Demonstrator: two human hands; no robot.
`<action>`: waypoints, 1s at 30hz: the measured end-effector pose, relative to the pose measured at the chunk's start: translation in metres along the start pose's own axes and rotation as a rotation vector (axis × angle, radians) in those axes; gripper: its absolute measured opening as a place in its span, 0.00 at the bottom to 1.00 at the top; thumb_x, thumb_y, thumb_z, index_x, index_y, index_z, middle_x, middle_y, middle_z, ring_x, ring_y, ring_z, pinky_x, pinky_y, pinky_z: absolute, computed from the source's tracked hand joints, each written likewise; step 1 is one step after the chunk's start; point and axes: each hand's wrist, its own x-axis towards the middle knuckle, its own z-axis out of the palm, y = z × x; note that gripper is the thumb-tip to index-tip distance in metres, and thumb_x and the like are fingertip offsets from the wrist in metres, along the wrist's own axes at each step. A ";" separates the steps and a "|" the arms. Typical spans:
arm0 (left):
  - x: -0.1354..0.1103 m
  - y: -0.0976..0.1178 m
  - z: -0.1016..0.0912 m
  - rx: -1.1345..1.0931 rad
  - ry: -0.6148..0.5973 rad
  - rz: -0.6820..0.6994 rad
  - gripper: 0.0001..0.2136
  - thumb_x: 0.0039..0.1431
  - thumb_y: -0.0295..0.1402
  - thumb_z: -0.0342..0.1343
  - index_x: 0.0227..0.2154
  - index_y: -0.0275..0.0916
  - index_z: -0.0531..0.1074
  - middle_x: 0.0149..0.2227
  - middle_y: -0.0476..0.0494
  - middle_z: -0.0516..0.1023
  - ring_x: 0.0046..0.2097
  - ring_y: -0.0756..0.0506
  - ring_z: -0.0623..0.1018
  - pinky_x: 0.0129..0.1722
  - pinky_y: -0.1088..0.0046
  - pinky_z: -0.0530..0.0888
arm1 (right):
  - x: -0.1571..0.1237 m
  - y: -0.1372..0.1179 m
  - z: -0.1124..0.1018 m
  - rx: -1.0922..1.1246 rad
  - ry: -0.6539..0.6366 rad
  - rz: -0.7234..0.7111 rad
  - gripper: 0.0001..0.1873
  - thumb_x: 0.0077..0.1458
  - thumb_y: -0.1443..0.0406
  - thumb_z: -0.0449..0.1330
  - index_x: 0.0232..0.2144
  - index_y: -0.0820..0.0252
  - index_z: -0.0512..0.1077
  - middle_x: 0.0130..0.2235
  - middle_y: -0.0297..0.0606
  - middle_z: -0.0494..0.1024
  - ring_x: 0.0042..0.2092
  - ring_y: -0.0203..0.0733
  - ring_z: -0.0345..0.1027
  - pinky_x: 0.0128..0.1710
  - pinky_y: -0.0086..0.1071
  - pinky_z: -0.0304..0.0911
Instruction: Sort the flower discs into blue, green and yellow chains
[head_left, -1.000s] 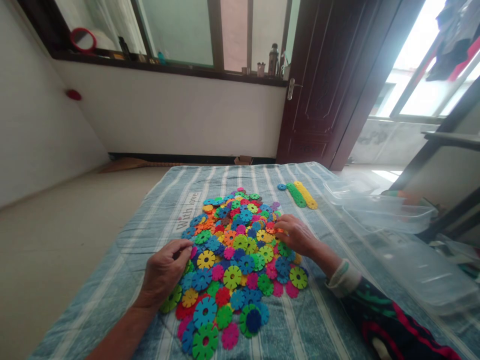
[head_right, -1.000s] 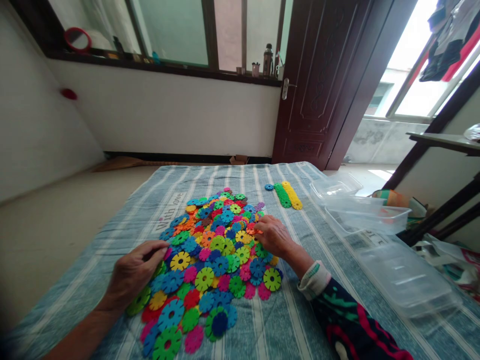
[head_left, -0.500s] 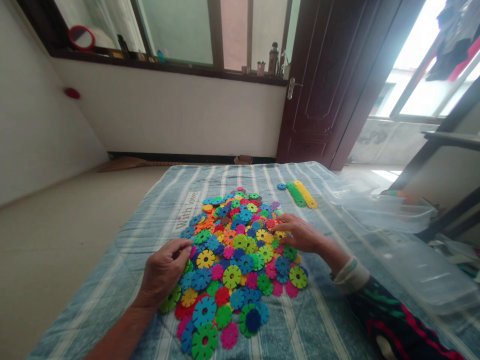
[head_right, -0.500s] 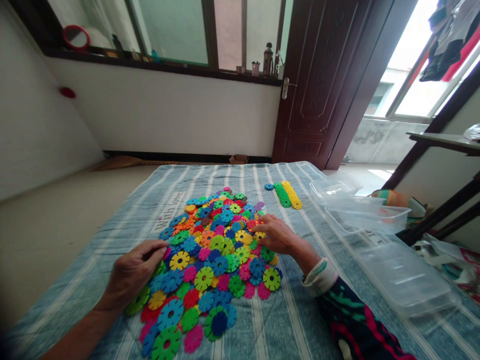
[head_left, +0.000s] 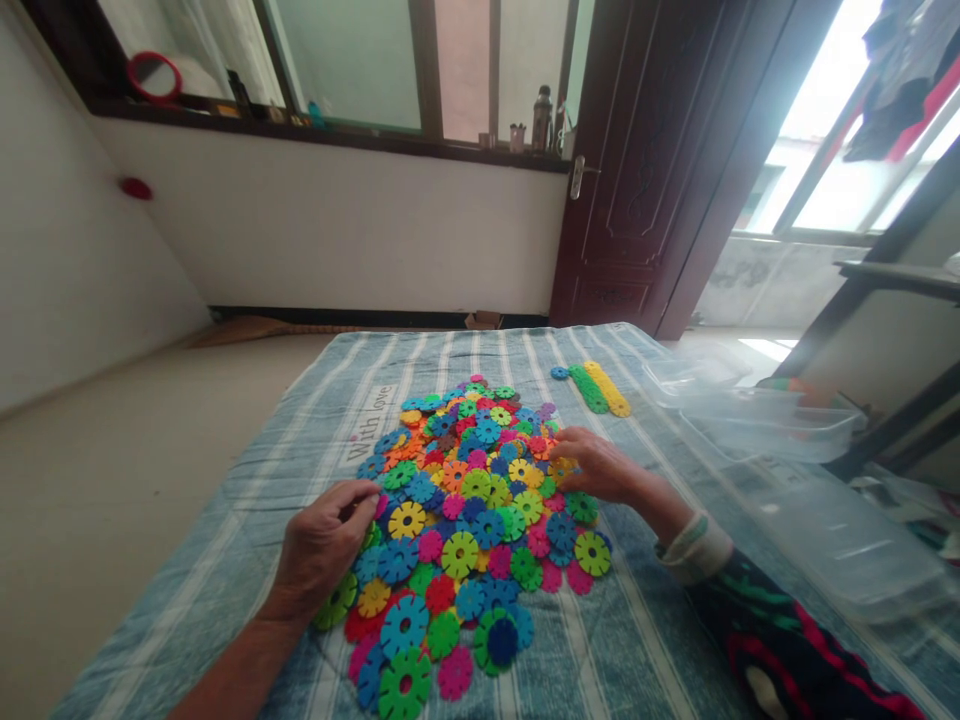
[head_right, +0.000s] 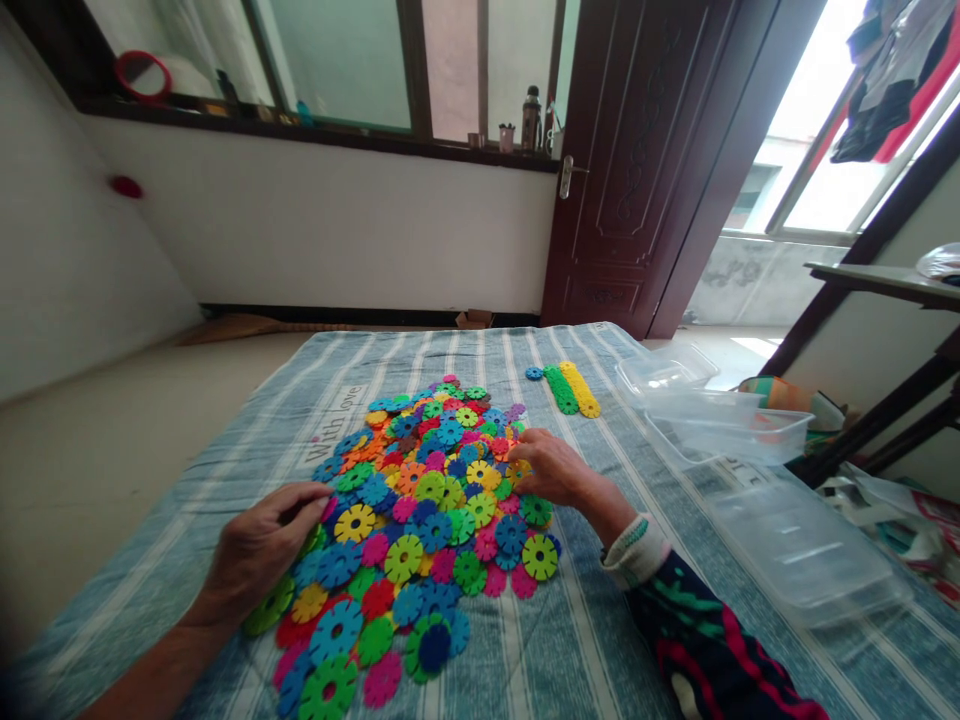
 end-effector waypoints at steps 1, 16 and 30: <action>0.000 0.000 0.000 0.002 -0.002 0.000 0.13 0.48 0.44 0.50 0.27 0.42 0.76 0.33 0.47 0.81 0.37 0.43 0.80 0.43 0.72 0.75 | 0.000 -0.001 -0.001 0.015 -0.003 -0.004 0.18 0.41 0.71 0.68 0.39 0.57 0.76 0.41 0.40 0.73 0.45 0.45 0.67 0.45 0.36 0.62; 0.005 0.004 -0.003 0.013 -0.022 -0.065 0.14 0.43 0.45 0.53 0.26 0.42 0.77 0.33 0.49 0.81 0.38 0.42 0.79 0.44 0.68 0.75 | -0.007 0.054 -0.026 0.465 0.178 0.411 0.07 0.46 0.66 0.58 0.27 0.63 0.76 0.22 0.32 0.74 0.24 0.34 0.69 0.25 0.26 0.62; 0.007 -0.003 -0.003 0.039 -0.057 -0.103 0.19 0.42 0.49 0.49 0.27 0.42 0.77 0.35 0.46 0.81 0.39 0.42 0.80 0.46 0.69 0.75 | -0.008 0.128 -0.021 0.144 0.571 0.797 0.15 0.46 0.67 0.55 0.34 0.58 0.79 0.24 0.32 0.79 0.30 0.38 0.74 0.35 0.28 0.65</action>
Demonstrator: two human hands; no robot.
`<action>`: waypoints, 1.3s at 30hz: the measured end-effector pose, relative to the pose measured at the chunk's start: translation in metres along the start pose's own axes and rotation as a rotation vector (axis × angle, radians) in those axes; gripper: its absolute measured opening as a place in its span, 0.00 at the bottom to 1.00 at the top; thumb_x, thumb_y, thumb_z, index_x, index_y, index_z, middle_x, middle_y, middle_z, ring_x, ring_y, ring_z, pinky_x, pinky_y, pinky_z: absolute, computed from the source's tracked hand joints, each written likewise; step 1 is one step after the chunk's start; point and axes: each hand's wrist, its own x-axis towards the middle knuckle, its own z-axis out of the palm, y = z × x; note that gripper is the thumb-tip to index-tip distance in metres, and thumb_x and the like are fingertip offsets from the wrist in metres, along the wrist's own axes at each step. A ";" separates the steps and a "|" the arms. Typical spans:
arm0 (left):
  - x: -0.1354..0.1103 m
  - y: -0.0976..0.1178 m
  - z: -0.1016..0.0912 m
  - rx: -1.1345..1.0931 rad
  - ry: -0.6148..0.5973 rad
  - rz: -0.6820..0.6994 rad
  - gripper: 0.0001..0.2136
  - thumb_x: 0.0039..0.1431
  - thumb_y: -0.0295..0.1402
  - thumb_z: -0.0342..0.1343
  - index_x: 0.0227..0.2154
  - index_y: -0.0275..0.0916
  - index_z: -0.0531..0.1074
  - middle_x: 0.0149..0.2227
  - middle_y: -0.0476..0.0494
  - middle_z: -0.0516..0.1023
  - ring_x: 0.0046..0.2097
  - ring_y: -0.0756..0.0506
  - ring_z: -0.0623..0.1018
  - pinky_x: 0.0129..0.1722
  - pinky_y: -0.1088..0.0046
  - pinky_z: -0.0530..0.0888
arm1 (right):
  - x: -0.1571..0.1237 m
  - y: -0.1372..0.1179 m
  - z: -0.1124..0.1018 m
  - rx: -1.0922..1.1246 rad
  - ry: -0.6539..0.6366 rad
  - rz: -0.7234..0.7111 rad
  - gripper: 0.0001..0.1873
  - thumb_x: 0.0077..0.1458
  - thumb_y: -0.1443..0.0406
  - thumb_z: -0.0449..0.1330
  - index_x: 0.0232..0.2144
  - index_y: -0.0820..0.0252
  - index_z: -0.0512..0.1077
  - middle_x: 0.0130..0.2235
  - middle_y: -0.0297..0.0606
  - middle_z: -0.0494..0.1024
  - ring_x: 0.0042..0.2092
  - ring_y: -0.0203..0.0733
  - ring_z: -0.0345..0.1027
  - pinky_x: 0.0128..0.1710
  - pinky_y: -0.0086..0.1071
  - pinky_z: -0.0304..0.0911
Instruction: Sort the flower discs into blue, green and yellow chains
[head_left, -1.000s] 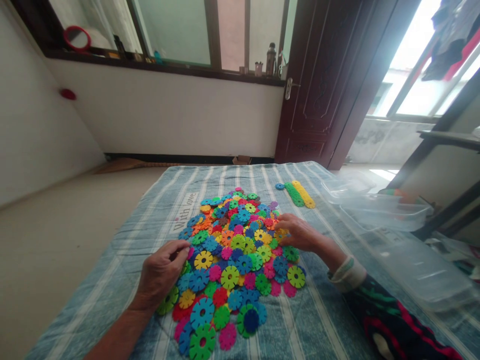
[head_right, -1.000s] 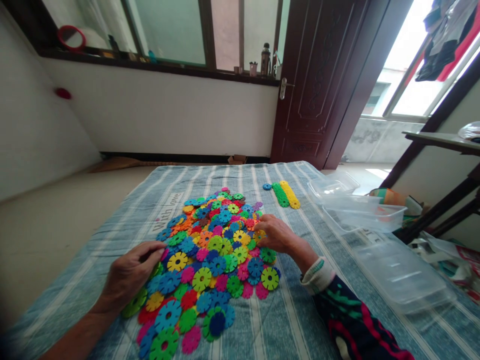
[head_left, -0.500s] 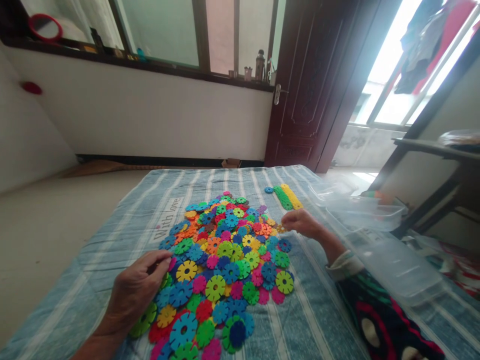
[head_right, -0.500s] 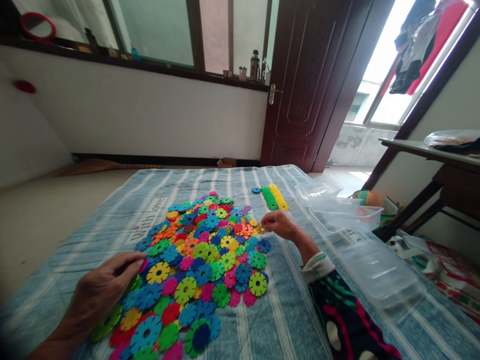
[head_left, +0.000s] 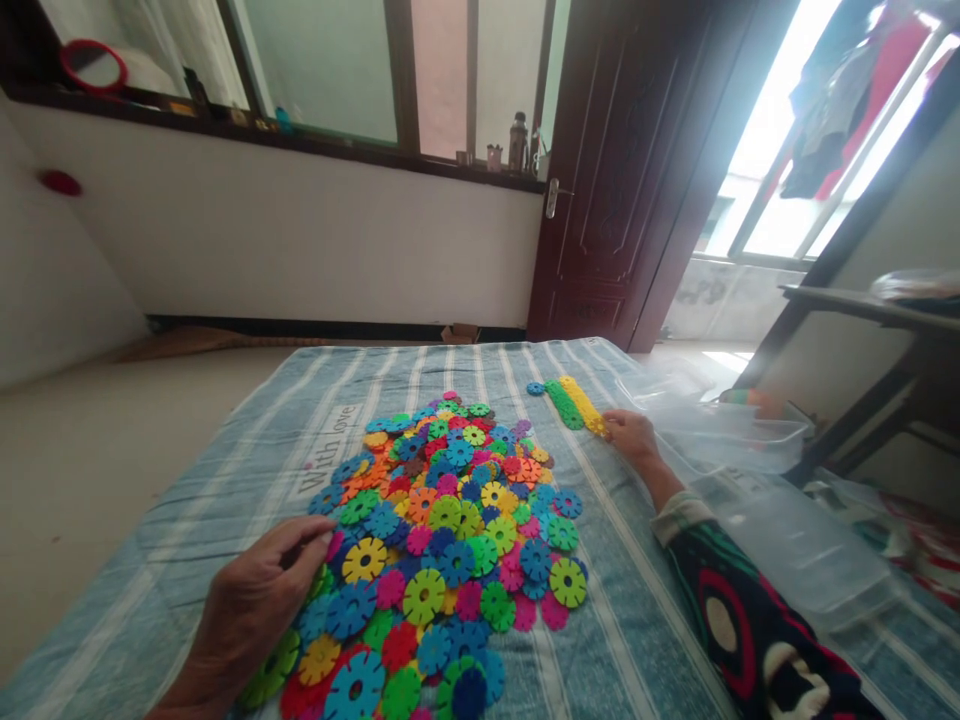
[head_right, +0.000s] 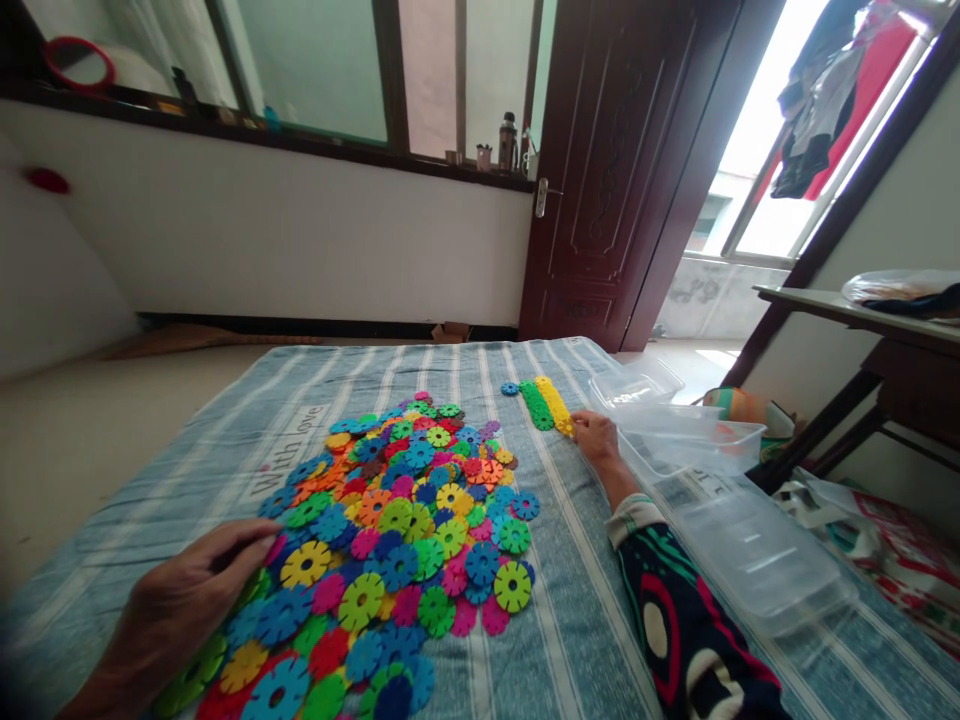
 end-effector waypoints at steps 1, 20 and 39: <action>0.000 0.000 0.000 -0.009 0.000 -0.011 0.19 0.42 0.49 0.49 0.27 0.41 0.77 0.35 0.45 0.81 0.40 0.42 0.80 0.46 0.69 0.75 | 0.002 0.000 0.001 -0.018 0.005 0.004 0.15 0.46 0.67 0.55 0.34 0.58 0.79 0.25 0.32 0.79 0.32 0.39 0.74 0.35 0.28 0.65; 0.000 -0.001 0.001 -0.025 0.010 -0.045 0.19 0.40 0.49 0.50 0.27 0.42 0.77 0.35 0.45 0.81 0.40 0.40 0.80 0.47 0.67 0.74 | 0.008 0.010 0.019 -0.226 0.031 -0.029 0.23 0.43 0.66 0.63 0.45 0.60 0.74 0.37 0.39 0.80 0.39 0.42 0.73 0.42 0.31 0.63; -0.003 -0.002 0.002 -0.028 0.044 0.046 0.17 0.44 0.47 0.51 0.27 0.41 0.77 0.34 0.45 0.81 0.38 0.43 0.80 0.45 0.69 0.75 | -0.058 -0.084 0.018 -0.058 -0.254 -0.666 0.05 0.52 0.68 0.61 0.32 0.56 0.77 0.37 0.37 0.76 0.37 0.37 0.70 0.40 0.30 0.61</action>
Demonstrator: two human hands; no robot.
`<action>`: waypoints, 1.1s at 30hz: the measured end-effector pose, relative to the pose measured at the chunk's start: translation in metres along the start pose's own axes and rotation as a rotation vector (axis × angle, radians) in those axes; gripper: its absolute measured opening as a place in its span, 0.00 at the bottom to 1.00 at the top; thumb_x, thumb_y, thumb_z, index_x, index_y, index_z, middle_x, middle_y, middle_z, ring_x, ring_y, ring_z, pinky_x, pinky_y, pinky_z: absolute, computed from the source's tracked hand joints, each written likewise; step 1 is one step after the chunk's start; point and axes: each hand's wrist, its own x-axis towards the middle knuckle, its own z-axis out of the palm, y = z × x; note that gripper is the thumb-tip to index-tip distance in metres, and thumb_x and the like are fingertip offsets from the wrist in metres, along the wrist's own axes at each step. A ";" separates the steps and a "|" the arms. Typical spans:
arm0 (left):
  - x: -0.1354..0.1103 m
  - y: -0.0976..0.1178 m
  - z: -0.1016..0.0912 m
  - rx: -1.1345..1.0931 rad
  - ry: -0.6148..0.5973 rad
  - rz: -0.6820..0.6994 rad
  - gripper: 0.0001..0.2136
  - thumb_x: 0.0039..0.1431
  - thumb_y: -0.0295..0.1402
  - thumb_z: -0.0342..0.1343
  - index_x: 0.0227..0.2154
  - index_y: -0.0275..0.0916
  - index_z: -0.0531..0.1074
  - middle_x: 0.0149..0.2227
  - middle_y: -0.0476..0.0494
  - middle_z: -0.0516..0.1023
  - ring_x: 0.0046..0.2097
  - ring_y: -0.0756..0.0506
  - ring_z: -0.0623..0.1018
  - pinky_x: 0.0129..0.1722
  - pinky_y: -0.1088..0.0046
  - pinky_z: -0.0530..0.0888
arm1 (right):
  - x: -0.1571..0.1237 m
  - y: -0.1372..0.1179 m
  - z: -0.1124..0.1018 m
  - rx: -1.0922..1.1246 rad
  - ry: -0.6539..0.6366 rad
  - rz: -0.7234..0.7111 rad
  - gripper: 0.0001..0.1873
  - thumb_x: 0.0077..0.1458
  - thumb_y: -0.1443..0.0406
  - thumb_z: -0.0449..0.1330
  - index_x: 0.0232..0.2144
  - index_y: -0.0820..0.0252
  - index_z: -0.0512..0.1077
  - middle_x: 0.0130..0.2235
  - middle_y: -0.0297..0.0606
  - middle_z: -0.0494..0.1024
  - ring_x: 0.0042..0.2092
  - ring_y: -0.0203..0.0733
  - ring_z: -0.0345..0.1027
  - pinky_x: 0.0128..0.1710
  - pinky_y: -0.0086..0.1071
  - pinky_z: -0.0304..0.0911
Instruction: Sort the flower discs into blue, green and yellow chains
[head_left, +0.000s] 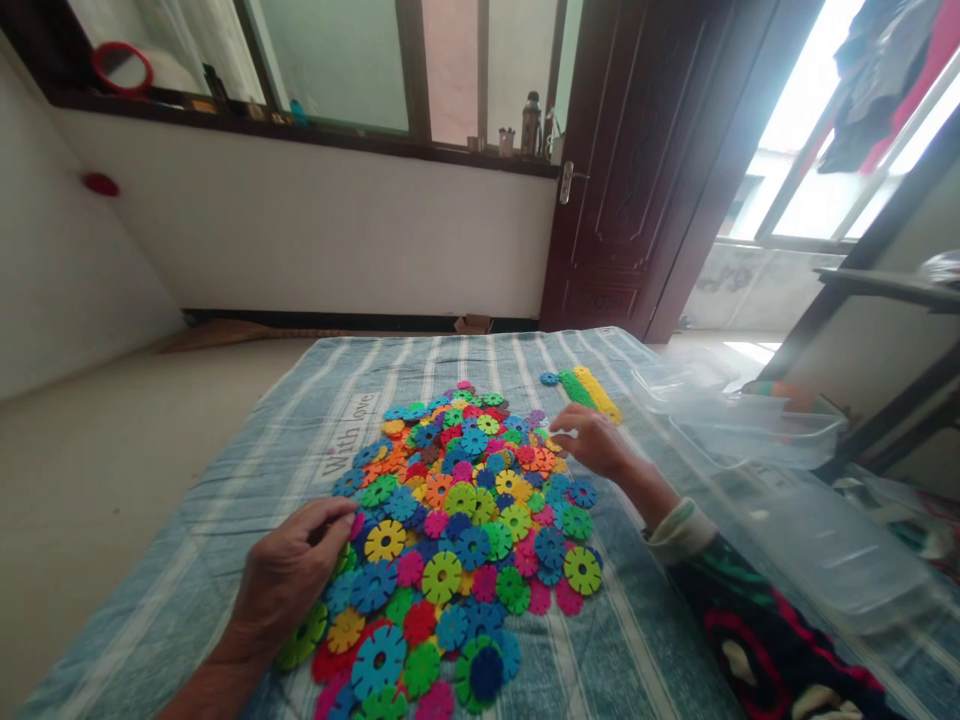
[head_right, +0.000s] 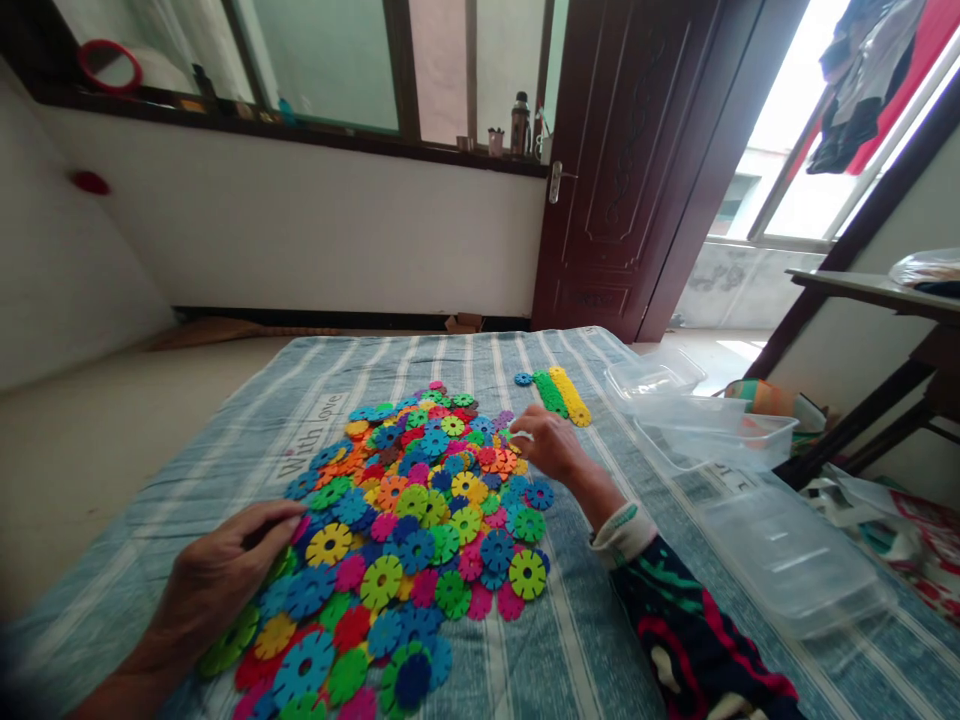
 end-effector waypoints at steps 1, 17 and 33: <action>0.000 0.000 0.000 0.001 0.004 0.015 0.16 0.45 0.47 0.51 0.27 0.41 0.76 0.34 0.45 0.81 0.37 0.43 0.80 0.44 0.70 0.75 | -0.001 -0.016 0.004 0.024 -0.043 -0.074 0.05 0.53 0.67 0.61 0.31 0.56 0.77 0.39 0.37 0.76 0.39 0.38 0.70 0.41 0.30 0.61; -0.004 0.006 -0.003 0.022 -0.015 0.050 0.13 0.49 0.42 0.50 0.28 0.42 0.76 0.34 0.46 0.81 0.37 0.45 0.80 0.43 0.74 0.75 | -0.017 -0.056 0.054 0.108 -0.059 -0.165 0.05 0.45 0.64 0.67 0.28 0.57 0.77 0.52 0.44 0.71 0.57 0.53 0.58 0.56 0.48 0.55; 0.002 0.004 -0.003 0.049 -0.026 0.025 0.17 0.45 0.46 0.50 0.28 0.41 0.77 0.35 0.45 0.82 0.37 0.43 0.80 0.43 0.72 0.76 | -0.005 0.091 -0.012 0.036 0.454 0.612 0.08 0.45 0.63 0.59 0.27 0.59 0.78 0.39 0.42 0.79 0.44 0.46 0.71 0.50 0.37 0.62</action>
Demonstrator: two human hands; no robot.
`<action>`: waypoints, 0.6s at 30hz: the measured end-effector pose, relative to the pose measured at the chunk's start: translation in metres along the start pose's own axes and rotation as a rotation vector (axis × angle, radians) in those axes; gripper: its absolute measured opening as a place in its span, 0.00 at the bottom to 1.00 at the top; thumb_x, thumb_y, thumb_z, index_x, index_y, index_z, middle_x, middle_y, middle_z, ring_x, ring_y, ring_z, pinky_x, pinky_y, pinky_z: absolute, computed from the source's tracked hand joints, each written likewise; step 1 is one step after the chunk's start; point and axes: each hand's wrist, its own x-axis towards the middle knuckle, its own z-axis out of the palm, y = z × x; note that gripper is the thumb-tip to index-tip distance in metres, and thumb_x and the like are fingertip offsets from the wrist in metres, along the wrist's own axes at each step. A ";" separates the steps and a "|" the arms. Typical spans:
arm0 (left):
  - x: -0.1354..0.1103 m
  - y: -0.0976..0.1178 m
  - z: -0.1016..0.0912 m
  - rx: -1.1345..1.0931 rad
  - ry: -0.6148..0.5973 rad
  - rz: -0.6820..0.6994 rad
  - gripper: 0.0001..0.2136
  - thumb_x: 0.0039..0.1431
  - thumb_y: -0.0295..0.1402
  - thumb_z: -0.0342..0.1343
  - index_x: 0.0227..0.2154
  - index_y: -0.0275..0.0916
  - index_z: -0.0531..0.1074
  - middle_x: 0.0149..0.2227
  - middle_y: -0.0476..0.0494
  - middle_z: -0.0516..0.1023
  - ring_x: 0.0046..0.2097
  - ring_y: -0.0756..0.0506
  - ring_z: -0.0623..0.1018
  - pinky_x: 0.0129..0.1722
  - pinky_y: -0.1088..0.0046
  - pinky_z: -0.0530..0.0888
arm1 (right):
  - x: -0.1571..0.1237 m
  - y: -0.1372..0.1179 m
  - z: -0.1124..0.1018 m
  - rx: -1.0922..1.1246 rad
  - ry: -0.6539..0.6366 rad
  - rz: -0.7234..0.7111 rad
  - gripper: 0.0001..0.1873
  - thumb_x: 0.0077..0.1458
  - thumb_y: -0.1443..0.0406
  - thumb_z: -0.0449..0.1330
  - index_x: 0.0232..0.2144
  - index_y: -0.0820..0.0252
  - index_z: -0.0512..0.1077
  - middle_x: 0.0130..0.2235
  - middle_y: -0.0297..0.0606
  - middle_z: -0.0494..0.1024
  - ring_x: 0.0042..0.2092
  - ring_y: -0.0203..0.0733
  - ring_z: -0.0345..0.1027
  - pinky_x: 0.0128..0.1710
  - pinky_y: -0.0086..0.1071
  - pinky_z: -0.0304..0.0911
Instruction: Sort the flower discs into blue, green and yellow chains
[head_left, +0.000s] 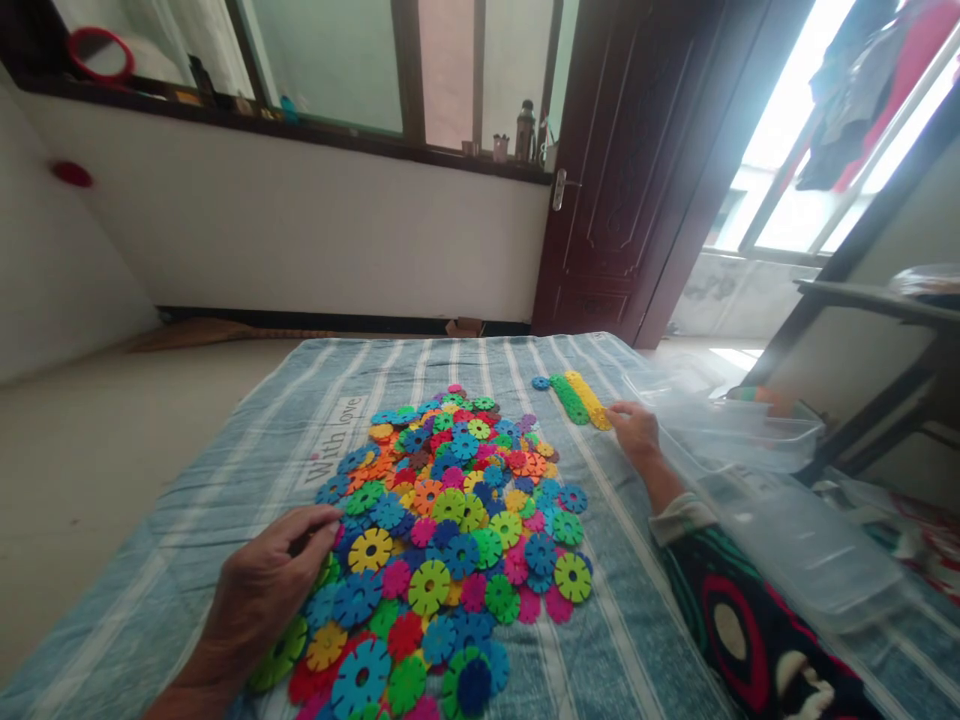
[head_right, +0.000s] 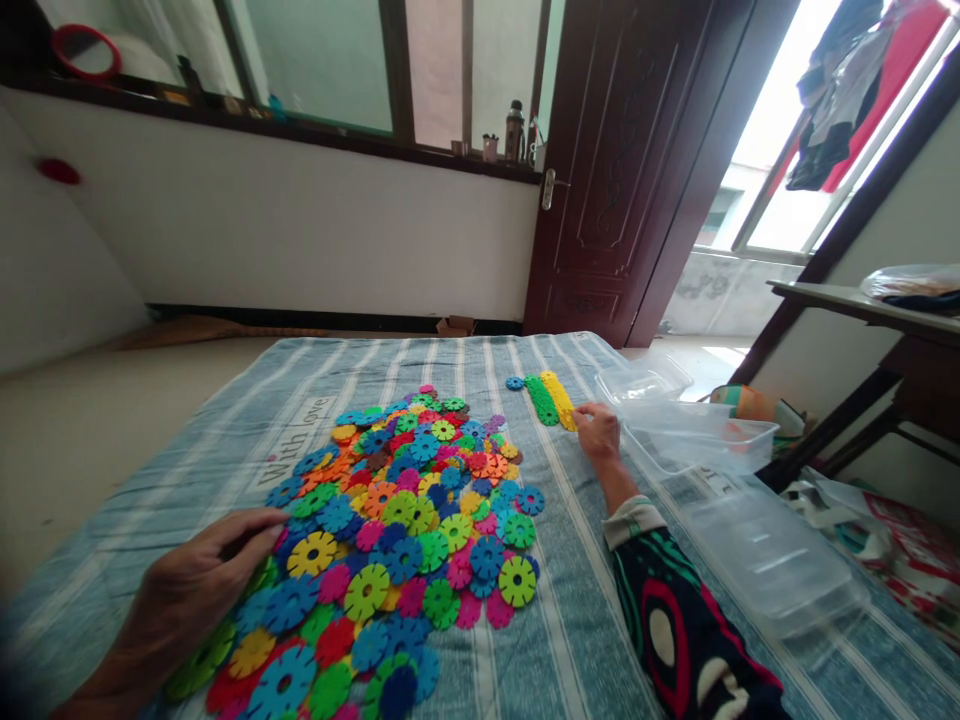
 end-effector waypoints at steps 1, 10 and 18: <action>0.000 0.000 0.000 -0.002 0.004 0.003 0.16 0.45 0.46 0.50 0.27 0.41 0.77 0.34 0.46 0.82 0.37 0.43 0.80 0.43 0.72 0.76 | 0.001 0.008 -0.001 -0.011 0.002 0.027 0.09 0.46 0.63 0.59 0.27 0.60 0.78 0.38 0.42 0.80 0.43 0.47 0.71 0.49 0.38 0.63; 0.001 -0.001 0.001 0.017 0.003 -0.023 0.16 0.44 0.46 0.50 0.27 0.42 0.77 0.34 0.47 0.82 0.38 0.43 0.80 0.44 0.71 0.75 | 0.004 0.028 0.008 -0.094 -0.051 0.074 0.13 0.47 0.60 0.58 0.32 0.59 0.79 0.39 0.39 0.80 0.43 0.46 0.72 0.46 0.35 0.64; 0.001 -0.002 0.001 0.028 0.028 0.027 0.14 0.45 0.45 0.51 0.26 0.43 0.77 0.33 0.49 0.82 0.36 0.45 0.80 0.41 0.74 0.76 | 0.003 0.035 0.006 -0.195 -0.102 0.048 0.19 0.43 0.57 0.62 0.37 0.60 0.78 0.40 0.41 0.80 0.43 0.47 0.72 0.45 0.35 0.63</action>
